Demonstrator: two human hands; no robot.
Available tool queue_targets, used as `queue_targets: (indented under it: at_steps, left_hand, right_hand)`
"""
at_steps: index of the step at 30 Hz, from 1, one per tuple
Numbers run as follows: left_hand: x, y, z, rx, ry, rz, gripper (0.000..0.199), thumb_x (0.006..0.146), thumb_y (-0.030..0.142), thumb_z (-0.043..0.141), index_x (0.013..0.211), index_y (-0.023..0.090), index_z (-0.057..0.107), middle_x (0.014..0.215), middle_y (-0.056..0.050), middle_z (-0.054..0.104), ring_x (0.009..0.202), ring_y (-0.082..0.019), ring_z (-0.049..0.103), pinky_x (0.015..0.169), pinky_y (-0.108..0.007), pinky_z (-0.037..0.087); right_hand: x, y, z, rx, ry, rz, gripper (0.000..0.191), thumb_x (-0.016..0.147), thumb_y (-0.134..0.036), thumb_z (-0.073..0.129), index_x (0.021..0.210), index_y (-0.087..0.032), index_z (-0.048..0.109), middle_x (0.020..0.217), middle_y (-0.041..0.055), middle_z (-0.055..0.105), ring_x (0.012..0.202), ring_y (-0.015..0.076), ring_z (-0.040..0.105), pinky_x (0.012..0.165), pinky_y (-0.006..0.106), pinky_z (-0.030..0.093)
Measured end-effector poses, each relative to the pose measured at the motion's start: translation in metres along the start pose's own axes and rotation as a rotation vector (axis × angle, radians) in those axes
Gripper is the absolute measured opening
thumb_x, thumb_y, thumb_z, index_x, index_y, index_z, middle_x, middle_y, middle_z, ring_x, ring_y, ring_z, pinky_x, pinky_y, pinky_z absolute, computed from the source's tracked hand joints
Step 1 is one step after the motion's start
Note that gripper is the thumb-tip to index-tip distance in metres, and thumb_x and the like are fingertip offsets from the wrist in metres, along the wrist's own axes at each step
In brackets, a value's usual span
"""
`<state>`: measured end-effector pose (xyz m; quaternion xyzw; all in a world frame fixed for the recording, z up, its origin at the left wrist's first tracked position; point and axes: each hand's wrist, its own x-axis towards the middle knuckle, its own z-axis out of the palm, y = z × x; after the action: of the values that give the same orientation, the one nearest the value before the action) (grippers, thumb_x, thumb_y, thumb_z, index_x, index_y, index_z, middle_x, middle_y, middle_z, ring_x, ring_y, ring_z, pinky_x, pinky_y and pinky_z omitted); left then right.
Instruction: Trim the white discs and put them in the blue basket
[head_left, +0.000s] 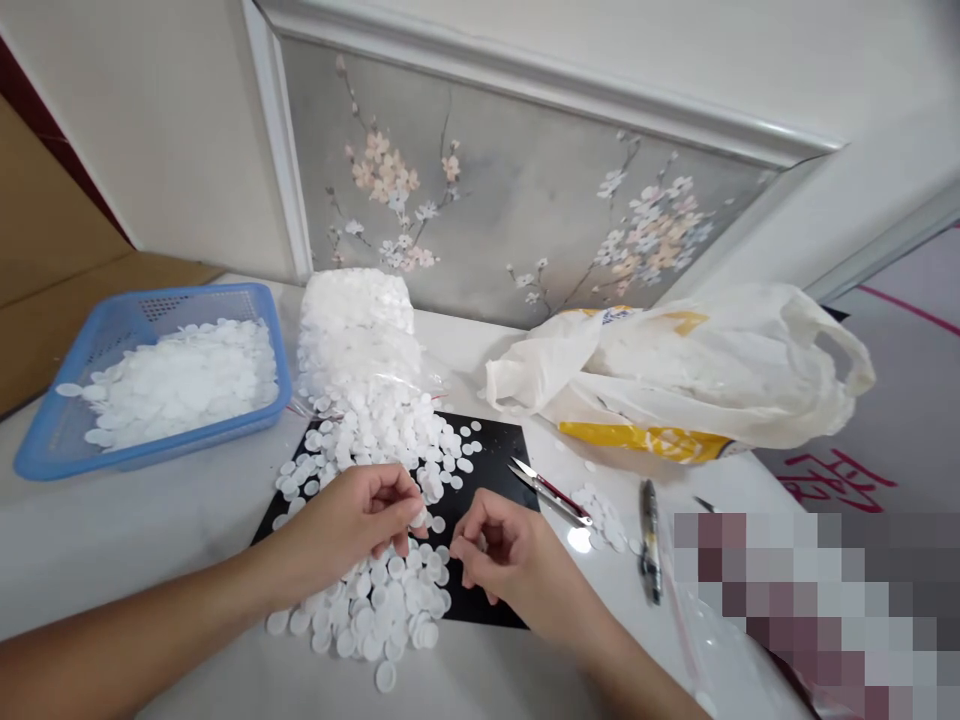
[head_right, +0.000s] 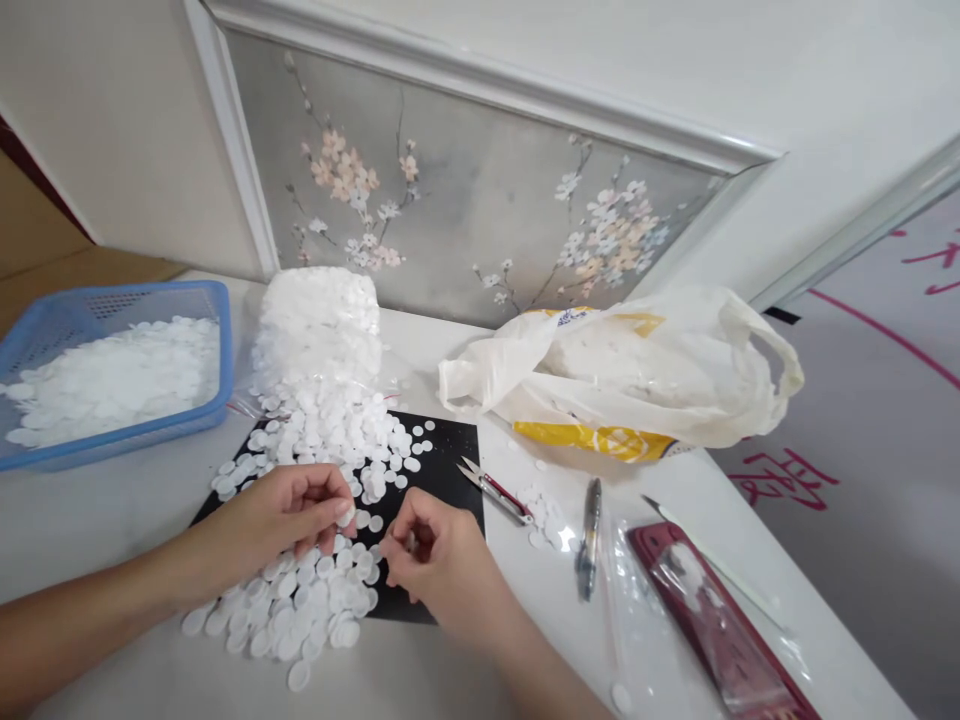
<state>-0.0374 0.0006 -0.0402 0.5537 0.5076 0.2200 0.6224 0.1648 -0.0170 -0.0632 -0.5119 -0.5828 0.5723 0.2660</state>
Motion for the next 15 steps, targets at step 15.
queue_targets:
  at_steps: [15]
  left_hand:
    - [0.0, 0.003, -0.007, -0.277, 0.034, -0.077, 0.018, 0.077, 0.031, 0.065, 0.087, 0.016, 0.067, 0.076, -0.003, 0.07, 0.061, -0.011, 0.057, 0.059, -0.024, 0.041]
  right_hand:
    - [-0.001, 0.007, 0.006, -0.369, -0.006, -0.285, 0.017, 0.085, -0.026, 0.059, 0.077, -0.022, 0.073, 0.071, 0.0026, 0.059, 0.056, 0.0134, 0.054, 0.053, 0.025, 0.039]
